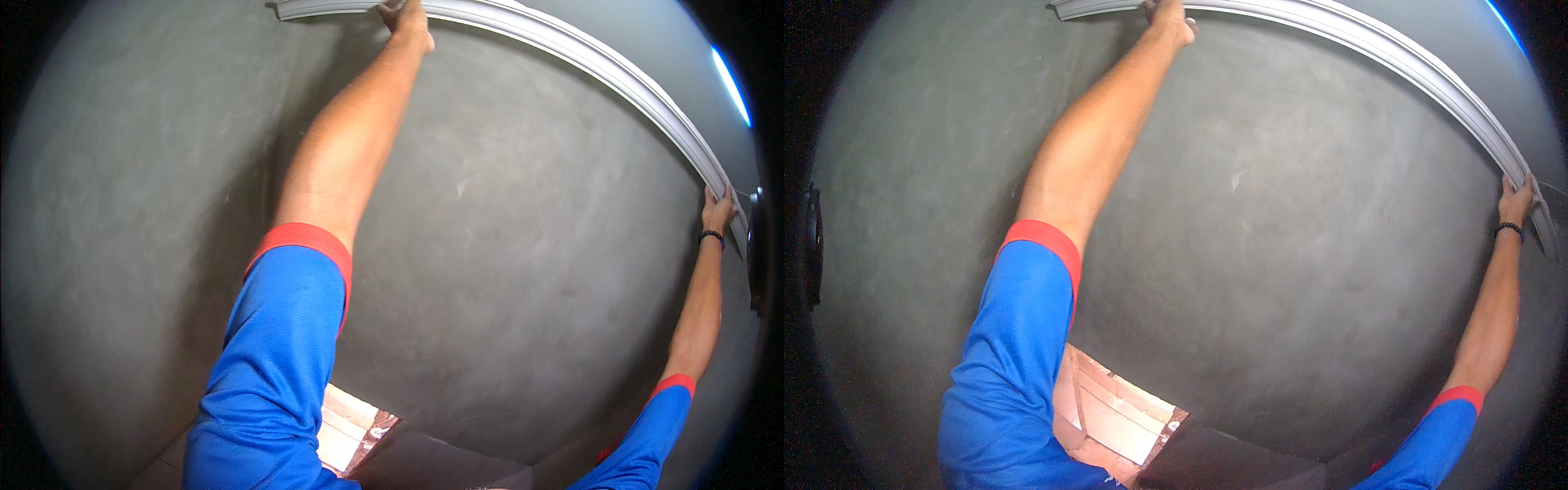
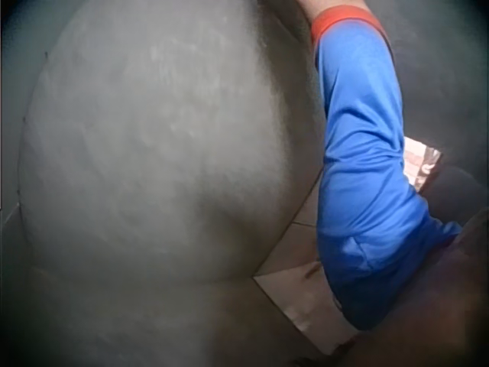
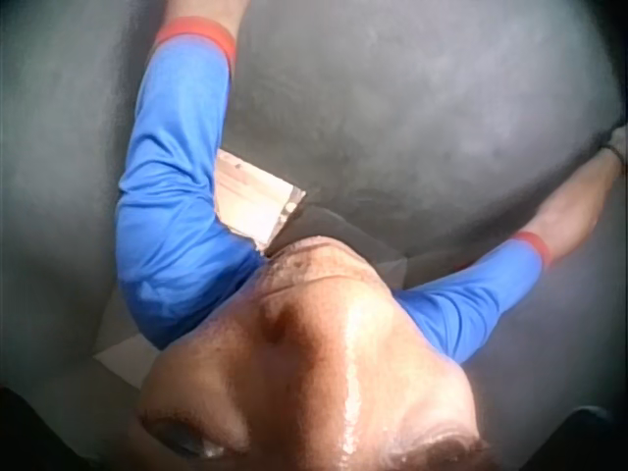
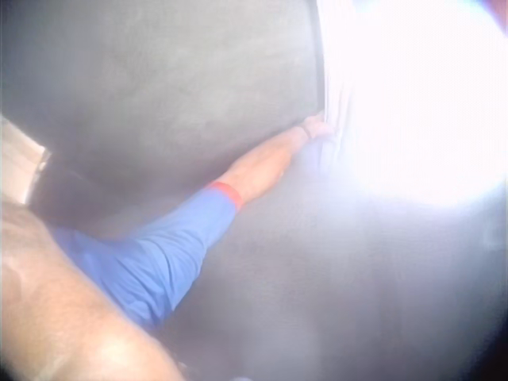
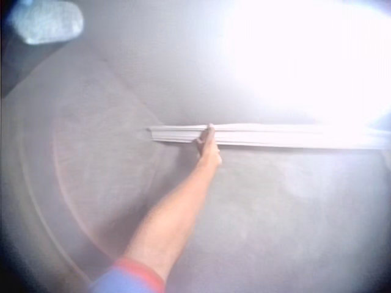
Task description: The person receives a length of crown molding and presses it into position along the ceiling line, using their hands to apply and smooth joint compound into the seams.
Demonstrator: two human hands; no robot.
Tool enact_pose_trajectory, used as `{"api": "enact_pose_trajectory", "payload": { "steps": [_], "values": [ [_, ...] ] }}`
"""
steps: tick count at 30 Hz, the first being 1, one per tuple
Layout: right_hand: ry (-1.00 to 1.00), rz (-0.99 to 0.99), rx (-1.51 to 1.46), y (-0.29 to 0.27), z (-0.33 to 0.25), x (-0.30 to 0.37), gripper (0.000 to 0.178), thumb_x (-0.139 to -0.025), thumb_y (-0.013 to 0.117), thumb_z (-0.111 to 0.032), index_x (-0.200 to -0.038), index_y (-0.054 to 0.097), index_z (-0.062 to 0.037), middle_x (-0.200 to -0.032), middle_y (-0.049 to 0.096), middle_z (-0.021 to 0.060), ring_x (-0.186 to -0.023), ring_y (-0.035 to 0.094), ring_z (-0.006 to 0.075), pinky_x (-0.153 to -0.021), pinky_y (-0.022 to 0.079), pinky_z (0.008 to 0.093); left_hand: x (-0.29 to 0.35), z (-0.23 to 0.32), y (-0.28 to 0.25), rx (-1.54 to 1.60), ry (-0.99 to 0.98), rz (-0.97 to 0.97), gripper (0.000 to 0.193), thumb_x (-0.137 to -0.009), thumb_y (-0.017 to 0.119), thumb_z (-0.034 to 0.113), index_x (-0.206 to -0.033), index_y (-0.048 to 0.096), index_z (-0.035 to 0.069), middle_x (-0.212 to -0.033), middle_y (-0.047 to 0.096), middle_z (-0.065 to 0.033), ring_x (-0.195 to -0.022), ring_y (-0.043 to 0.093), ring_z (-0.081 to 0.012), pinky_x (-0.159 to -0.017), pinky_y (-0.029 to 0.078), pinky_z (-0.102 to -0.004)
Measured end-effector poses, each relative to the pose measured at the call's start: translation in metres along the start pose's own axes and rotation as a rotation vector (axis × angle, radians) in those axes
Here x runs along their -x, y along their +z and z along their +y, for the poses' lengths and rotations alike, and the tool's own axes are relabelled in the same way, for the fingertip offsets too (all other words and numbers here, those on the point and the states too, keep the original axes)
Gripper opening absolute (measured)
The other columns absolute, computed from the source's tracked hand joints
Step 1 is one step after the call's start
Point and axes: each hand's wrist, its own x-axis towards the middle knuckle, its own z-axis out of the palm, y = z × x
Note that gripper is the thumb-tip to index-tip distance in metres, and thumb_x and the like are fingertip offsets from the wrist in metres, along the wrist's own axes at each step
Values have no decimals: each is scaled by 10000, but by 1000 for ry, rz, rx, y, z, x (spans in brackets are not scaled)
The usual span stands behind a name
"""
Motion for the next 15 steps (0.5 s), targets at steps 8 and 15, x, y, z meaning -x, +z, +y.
{"api": "enact_pose_trajectory", "payload": {
  "steps": [8, 15],
  "values": [
    [-31, -12, -22, 2, 0, -11, 730, -958, 616, -233, -1434, 201, 134, -1464, 286, 276, -1298, 414, 402, -1008, 524, 443, -20, -40, 13, 80, 143, -27, 781, -851, 725, 486, -1419, 438, 34, -1387, 533, -148, -1296, 468, -243, -1103, 357, -428],
    [-12, -18, -21, 9, 11, -1, 814, -955, 608, -183, -1460, 37, 101, -1483, 238, 290, -1317, 371, 453, -980, 537, 509, -4, -44, 24, 105, 112, 64, 607, -864, 716, 482, -1315, 578, 100, -1366, 557, -101, -1267, 494, -245, -1090, 373, -429]
  ]
}}
